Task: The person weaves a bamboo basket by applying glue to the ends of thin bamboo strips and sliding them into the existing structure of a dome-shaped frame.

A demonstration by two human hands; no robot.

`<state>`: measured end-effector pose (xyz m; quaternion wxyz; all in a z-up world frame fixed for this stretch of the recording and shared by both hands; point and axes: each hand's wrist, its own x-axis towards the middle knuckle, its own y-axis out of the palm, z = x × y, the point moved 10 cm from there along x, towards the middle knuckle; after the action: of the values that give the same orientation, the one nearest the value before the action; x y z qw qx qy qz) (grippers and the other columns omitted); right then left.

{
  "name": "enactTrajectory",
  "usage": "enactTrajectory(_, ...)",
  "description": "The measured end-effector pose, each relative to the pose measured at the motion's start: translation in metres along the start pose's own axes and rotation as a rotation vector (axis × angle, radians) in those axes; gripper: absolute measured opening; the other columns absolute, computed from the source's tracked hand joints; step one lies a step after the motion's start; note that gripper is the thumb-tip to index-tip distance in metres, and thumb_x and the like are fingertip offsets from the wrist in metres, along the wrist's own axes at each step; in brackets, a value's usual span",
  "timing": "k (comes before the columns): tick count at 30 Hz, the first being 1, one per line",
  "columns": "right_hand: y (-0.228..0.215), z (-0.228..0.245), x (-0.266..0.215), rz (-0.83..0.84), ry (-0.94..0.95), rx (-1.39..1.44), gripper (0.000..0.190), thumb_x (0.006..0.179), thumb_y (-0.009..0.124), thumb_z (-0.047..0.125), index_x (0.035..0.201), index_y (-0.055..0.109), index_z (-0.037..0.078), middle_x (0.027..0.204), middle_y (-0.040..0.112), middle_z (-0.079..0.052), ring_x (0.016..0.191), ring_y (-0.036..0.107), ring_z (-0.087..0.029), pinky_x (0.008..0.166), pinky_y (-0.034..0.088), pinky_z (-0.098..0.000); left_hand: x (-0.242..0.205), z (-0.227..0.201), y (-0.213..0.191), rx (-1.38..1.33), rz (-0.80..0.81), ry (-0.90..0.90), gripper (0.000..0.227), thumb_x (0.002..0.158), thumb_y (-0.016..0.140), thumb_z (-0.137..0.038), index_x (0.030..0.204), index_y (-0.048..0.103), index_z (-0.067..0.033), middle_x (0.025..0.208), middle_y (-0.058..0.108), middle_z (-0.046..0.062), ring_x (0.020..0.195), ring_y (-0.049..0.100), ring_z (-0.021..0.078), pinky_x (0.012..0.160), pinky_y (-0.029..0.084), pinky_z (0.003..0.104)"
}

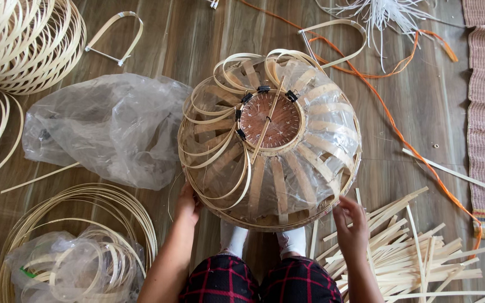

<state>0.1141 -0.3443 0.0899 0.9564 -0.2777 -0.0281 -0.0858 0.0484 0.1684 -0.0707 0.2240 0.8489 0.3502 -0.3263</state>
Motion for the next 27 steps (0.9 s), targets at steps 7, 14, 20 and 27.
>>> enactTrajectory(7, 0.011, 0.056, 0.04, 0.051, -0.185, -0.024, 0.048, 0.088, 0.078, 0.023, 0.13, 0.061, 0.004, 0.127, 0.06, -0.015, 0.115, 0.062, -0.026, 0.1, 0.05, -0.039, 0.003, -0.005, 0.008, 0.035, 0.094, 0.095, 0.034, 0.108, 0.041, -0.036, 0.13, 0.063, -0.0213, 0.082, 0.065, -0.001, 0.057, 0.051, 0.01, 0.05, 0.048, 0.03)
enactTrajectory(14, 0.04, -0.003, 0.05, 0.348, 0.275, 0.164, 0.062, 0.088, 0.074, 0.036, 0.141, 0.06, 0.008, 0.116, 0.071, -0.007, 0.112, 0.063, -0.017, 0.097, 0.048, -0.0345, 0.003, -0.004, 0.007, 0.052, 0.095, 0.094, 0.033, 0.11, 0.04, -0.037, 0.127, 0.062, -0.0201, 0.076, 0.062, -0.002, 0.049, 0.044, 0.0088, 0.045, 0.045, 0.03)
enactTrajectory(20, 0.041, -0.006, 0.023, 0.286, 0.206, 0.221, 0.062, 0.088, 0.074, 0.037, 0.139, 0.06, 0.005, 0.115, 0.072, -0.01, 0.11, 0.064, -0.018, 0.096, 0.049, -0.0341, -0.001, -0.012, 0.011, -0.087, 0.119, 0.095, 0.034, 0.11, 0.038, -0.032, 0.13, 0.062, -0.0173, 0.093, 0.069, 0.001, 0.06, 0.051, 0.0102, 0.052, 0.046, 0.029)
enactTrajectory(27, 0.036, -0.014, 0.004, 0.254, 0.184, 0.221, 0.058, 0.093, 0.07, 0.028, 0.143, 0.056, 0.003, 0.124, 0.07, -0.012, 0.12, 0.063, -0.022, 0.1, 0.048, -0.0363, 0.005, -0.008, 0.004, -0.09, 0.128, 0.109, 0.037, 0.112, 0.039, -0.032, 0.135, 0.064, -0.0159, 0.09, 0.068, -0.001, 0.056, 0.043, 0.009, 0.051, 0.042, 0.028)
